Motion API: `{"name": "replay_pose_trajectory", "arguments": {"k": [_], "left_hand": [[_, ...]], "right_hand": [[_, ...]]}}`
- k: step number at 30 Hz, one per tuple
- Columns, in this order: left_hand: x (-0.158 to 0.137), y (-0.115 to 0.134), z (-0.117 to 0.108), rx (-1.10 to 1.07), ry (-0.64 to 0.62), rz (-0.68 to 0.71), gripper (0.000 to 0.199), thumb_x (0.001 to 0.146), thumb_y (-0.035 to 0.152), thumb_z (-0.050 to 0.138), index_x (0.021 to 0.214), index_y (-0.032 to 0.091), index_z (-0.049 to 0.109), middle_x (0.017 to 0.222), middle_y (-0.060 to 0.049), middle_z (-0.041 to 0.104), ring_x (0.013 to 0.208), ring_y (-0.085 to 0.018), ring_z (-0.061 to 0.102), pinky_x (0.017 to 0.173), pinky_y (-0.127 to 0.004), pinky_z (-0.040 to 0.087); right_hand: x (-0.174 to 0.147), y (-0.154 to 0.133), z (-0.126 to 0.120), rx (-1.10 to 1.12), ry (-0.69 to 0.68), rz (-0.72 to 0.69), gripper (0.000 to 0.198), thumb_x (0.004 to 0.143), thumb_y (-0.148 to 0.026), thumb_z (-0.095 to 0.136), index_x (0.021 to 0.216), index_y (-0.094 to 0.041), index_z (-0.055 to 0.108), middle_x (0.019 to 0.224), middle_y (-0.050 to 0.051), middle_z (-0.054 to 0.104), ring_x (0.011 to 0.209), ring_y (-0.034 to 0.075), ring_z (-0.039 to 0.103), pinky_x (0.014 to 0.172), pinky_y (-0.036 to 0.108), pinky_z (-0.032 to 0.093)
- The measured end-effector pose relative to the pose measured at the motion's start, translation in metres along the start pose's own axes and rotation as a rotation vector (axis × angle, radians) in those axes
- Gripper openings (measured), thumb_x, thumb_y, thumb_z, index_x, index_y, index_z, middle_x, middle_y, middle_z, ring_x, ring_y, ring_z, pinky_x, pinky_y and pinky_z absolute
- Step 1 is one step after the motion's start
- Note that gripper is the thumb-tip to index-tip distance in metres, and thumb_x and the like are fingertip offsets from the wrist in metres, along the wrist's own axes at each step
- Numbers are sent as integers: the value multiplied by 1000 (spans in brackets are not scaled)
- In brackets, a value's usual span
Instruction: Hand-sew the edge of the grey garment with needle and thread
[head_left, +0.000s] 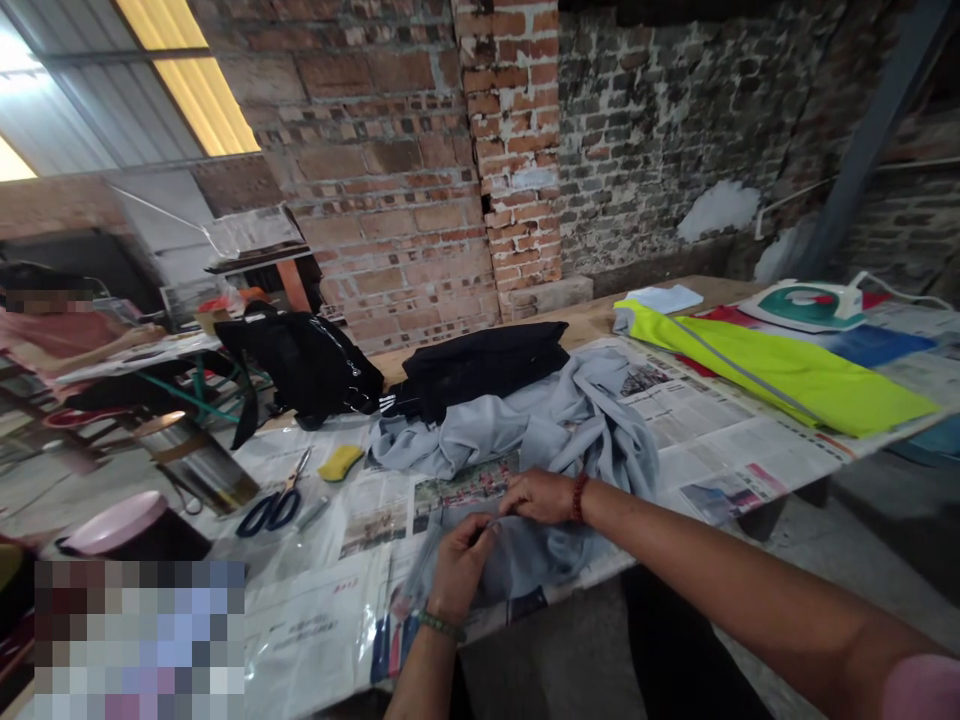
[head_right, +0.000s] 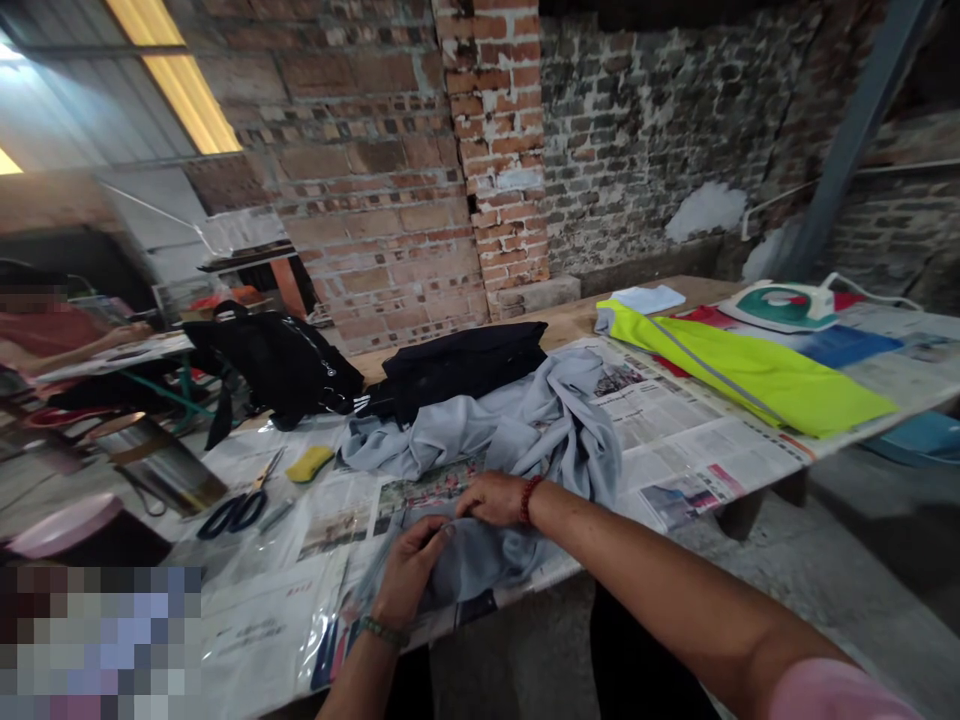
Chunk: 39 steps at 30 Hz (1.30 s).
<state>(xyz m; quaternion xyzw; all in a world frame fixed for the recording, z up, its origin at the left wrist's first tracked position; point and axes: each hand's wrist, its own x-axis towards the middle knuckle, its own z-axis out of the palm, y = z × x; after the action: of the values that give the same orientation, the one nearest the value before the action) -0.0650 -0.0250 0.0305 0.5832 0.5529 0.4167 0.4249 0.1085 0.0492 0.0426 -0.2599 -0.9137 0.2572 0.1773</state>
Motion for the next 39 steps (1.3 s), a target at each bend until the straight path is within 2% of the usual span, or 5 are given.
{"name": "replay_pose_trajectory", "arguments": {"k": [8,14,19,29,39], "left_hand": [[0,1,0,19,-8,40,20,68,35,59,74,18,66,66,1,61,64,-14,53,61,-22,41],[0,-1,-1,86,-34,87,20,71,35,57,76,19,65,68,2,61,66,-14,53,62,-22,41],[-1,1,-1,121,-36,131,20,72,35,56,79,19,66,73,0,65,69,-16,55,65,-24,43],[0,-3,1,135,-39,112,20,72,37,56,77,19,63,68,1,60,66,-15,52,62,-24,41],[2,1,0,84,21,78,23,69,39,58,78,20,66,74,0,64,72,-16,56,67,-24,43]], "right_hand": [[3,-9,-4,154,-2,155,29,74,-5,45,87,-15,69,83,3,66,79,12,57,73,21,41],[9,-10,-10,789,114,409,25,71,-8,51,93,-15,59,67,-2,63,47,5,51,46,16,39],[14,-16,-9,1126,142,522,16,61,-12,62,75,-13,54,58,-1,62,47,8,55,41,15,34],[17,-20,-3,809,224,693,18,69,-13,59,54,-14,50,46,-6,45,42,4,40,44,18,36],[15,-27,-2,611,138,605,10,67,-13,60,57,-13,61,48,-5,48,51,7,42,53,20,33]]}}
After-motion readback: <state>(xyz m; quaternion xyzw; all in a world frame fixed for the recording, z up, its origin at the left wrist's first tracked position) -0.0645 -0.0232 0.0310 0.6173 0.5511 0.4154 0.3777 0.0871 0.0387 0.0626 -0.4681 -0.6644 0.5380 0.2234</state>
